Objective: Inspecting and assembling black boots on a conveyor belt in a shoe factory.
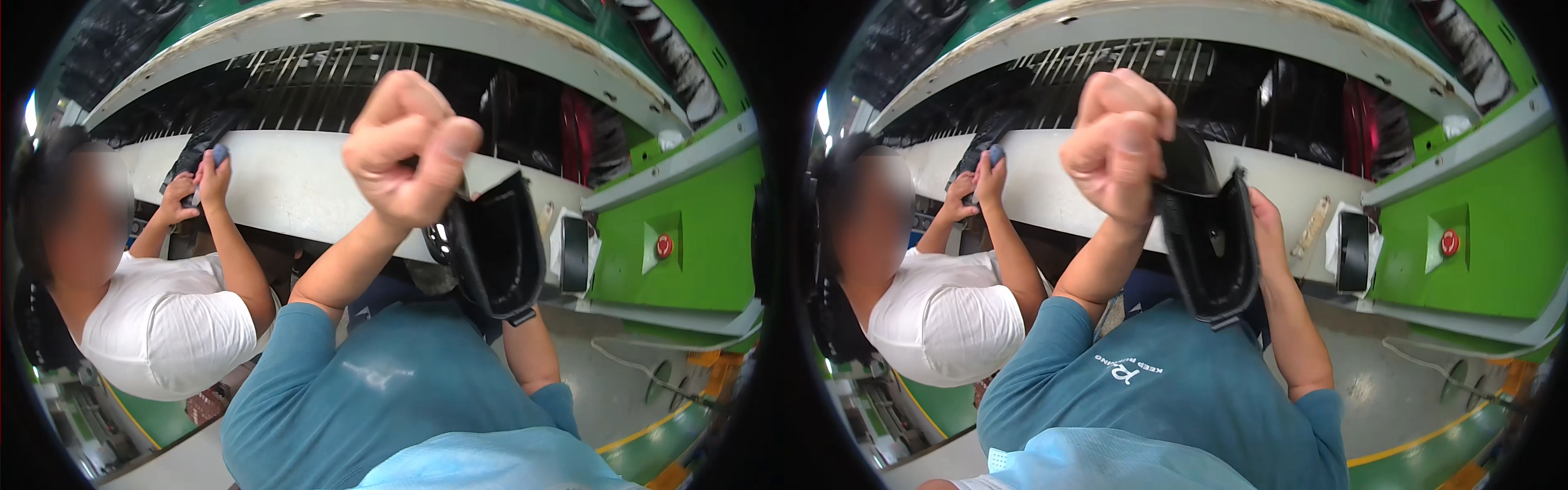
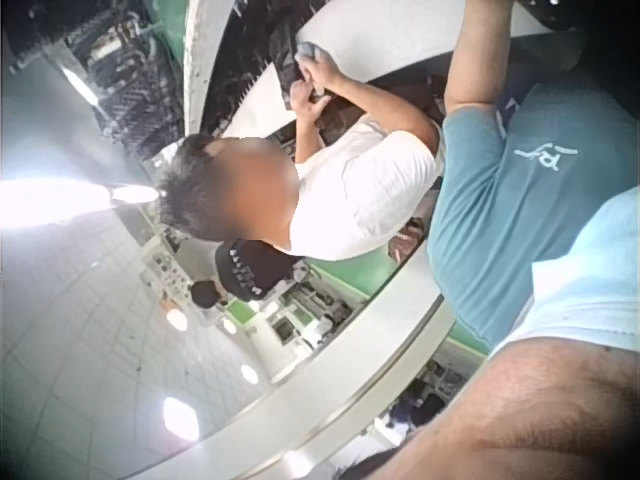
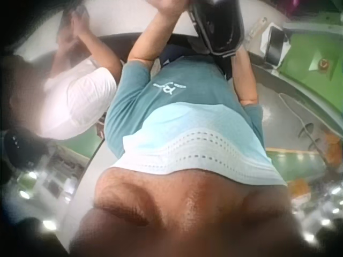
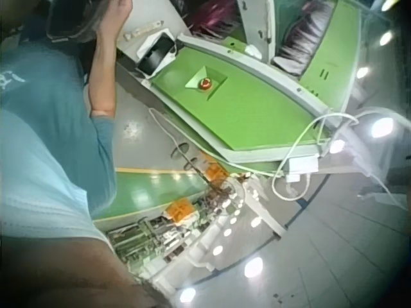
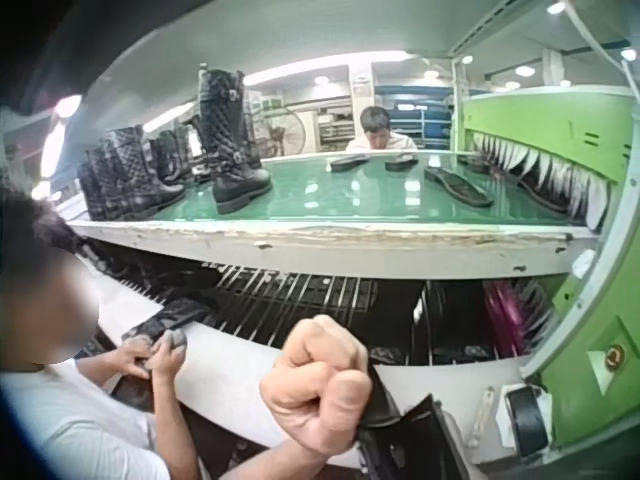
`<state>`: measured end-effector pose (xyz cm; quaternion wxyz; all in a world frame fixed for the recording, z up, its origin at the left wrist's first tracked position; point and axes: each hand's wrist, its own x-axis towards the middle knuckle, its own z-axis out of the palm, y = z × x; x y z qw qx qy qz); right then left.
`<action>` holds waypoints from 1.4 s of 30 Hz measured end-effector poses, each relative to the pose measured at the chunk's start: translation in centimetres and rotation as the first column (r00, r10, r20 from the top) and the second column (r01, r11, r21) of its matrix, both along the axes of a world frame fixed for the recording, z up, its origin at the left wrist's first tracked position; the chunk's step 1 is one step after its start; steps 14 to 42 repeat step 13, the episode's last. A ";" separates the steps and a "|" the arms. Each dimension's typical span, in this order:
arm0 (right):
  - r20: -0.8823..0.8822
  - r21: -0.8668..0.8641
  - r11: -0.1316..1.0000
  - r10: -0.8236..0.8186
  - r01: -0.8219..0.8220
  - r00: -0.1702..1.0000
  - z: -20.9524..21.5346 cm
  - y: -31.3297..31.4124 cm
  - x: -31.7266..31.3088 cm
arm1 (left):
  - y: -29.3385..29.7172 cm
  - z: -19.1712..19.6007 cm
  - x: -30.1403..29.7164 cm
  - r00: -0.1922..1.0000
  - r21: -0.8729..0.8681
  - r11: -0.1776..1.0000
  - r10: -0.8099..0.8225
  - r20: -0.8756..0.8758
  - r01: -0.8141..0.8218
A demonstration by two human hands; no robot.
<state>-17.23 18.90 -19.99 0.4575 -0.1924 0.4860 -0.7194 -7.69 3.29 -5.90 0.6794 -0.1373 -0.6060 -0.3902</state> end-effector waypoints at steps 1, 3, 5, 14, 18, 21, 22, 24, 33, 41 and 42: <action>0.018 -0.002 1.000 -0.021 0.021 1.000 -0.8 0.3 0.5 | 0.1 -0.3 0.6 0.999 0.055 0.998 -0.032 0.014 0.031; 0.050 -0.066 0.996 -0.058 0.061 0.997 -1.7 0.1 1.0 | 0.2 -0.9 0.0 0.971 0.152 0.961 -0.222 -0.086 0.233; 0.150 -0.137 0.988 -0.046 0.067 0.988 -1.5 0.5 0.3 | 1.1 -1.5 -0.2 0.981 0.290 0.939 -0.194 0.006 0.184; 0.115 -0.172 0.983 -0.050 0.070 0.992 -8.4 -0.9 -2.5 | 0.2 -15.8 -2.7 0.708 0.672 0.583 -0.696 0.123 0.456; 0.115 -0.172 0.983 -0.050 0.070 0.992 -8.4 -0.9 -2.5 | 0.2 -15.8 -2.7 0.708 0.672 0.583 -0.696 0.123 0.456; 0.115 -0.172 0.983 -0.050 0.070 0.992 -8.4 -0.9 -2.5 | 0.2 -15.8 -2.7 0.708 0.672 0.583 -0.696 0.123 0.456; 0.115 -0.172 0.983 -0.050 0.070 0.992 -8.4 -0.9 -2.5 | 0.2 -15.8 -2.7 0.708 0.672 0.583 -0.696 0.123 0.456; 0.115 -0.172 0.983 -0.050 0.070 0.992 -8.4 -0.9 -2.5 | 0.2 -15.8 -2.7 0.708 0.672 0.583 -0.696 0.123 0.456; 0.115 -0.172 0.983 -0.050 0.070 0.992 -8.4 -0.9 -2.5 | 0.2 -15.8 -2.7 0.708 0.672 0.583 -0.696 0.123 0.456; 0.115 -0.172 0.983 -0.050 0.070 0.992 -8.4 -0.9 -2.5 | 0.2 -15.8 -2.7 0.708 0.672 0.583 -0.696 0.123 0.456; 0.115 -0.172 0.983 -0.050 0.070 0.992 -8.4 -0.9 -2.5 | 0.2 -15.8 -2.7 0.708 0.672 0.583 -0.696 0.123 0.456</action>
